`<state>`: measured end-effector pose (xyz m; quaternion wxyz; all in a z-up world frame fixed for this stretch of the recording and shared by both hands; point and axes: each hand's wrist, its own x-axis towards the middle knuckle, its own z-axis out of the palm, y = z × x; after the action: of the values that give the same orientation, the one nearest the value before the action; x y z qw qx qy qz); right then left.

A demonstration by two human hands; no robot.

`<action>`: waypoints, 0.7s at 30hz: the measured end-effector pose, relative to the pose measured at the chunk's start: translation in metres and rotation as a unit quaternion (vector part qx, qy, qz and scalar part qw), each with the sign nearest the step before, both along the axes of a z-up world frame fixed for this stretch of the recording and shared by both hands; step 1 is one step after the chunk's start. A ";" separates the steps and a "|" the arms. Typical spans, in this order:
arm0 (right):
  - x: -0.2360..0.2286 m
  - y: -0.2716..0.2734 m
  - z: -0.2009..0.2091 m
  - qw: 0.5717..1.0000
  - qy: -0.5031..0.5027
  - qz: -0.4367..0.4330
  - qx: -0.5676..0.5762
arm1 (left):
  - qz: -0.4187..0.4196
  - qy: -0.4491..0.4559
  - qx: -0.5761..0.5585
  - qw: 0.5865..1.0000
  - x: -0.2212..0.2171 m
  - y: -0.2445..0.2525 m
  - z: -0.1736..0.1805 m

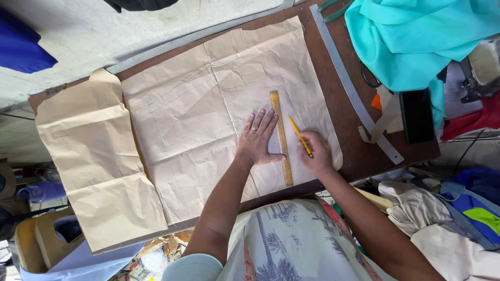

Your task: The person uses a ruler and pencil to draw straight lines on a large piece of light-colored fabric laid out on a table. They then use scissors to cut the fabric along the marked lines.

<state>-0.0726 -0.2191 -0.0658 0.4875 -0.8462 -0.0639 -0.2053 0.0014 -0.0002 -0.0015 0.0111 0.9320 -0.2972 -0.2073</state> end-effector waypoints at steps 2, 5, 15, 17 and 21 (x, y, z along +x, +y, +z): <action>0.008 0.001 -0.004 1.000 -0.009 0.009 -0.027 | 0.000 0.003 0.003 1.000 0.000 0.000 0.002; 0.016 0.005 -0.007 0.998 -0.032 0.008 -0.055 | -0.001 0.002 0.005 1.000 0.000 0.000 0.004; 0.048 0.012 0.013 0.995 -0.001 0.004 -0.098 | 0.000 0.007 0.008 1.000 0.003 -0.005 0.001; 0.045 0.009 0.016 0.992 0.028 -0.001 -0.123 | -0.005 0.003 0.025 1.000 0.004 -0.006 0.001; -0.049 0.002 0.062 0.985 0.125 0.046 -0.106 | -0.003 0.012 0.031 0.999 0.003 -0.006 0.011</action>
<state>-0.1213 -0.2175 -0.0041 0.4079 -0.9084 -0.0626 -0.0673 0.0049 -0.0065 0.0095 -0.0147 0.9285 -0.2930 -0.2275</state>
